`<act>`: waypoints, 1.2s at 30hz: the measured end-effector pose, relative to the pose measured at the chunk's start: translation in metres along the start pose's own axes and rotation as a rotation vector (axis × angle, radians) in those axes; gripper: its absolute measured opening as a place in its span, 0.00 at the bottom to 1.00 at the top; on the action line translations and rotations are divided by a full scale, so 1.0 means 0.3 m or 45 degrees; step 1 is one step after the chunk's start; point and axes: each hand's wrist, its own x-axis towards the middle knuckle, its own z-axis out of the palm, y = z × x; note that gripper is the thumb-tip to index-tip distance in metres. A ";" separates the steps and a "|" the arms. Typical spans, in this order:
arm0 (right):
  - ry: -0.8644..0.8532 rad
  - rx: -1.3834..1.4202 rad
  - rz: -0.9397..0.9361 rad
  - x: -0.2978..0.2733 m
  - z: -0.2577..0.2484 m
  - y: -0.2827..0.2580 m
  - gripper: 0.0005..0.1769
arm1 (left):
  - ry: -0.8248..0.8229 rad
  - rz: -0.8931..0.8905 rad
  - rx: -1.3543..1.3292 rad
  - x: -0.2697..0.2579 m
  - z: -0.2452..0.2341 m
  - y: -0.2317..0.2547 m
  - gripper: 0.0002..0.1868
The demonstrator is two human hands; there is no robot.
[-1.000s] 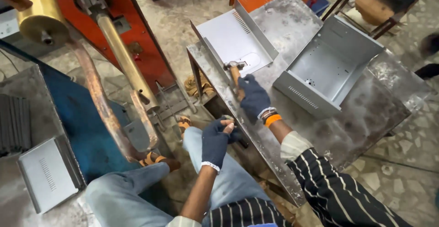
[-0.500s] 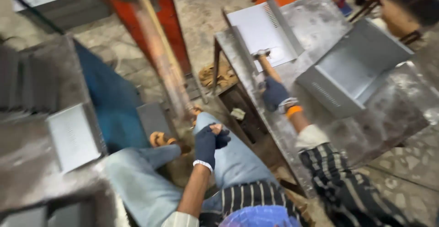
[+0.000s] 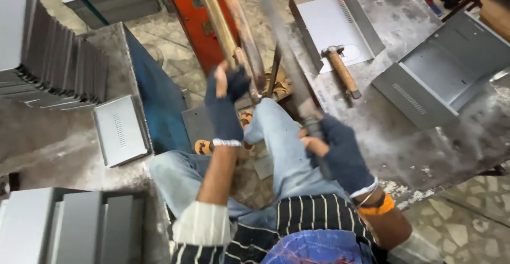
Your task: Assemble metal enclosure components using a spot welding machine.
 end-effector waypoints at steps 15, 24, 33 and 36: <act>-0.320 -0.131 0.120 -0.068 0.060 -0.132 0.38 | -0.169 0.135 -0.034 0.101 0.131 -0.032 0.18; -0.396 0.029 -0.165 -0.033 0.109 -0.049 0.33 | -0.149 0.058 0.112 0.072 0.087 0.067 0.17; -0.488 0.336 0.273 0.018 0.171 -0.062 0.24 | -0.302 -0.045 0.077 0.135 0.079 0.017 0.25; -0.370 0.240 0.403 -0.091 0.130 -0.035 0.24 | -0.399 0.021 0.222 0.039 0.026 -0.024 0.26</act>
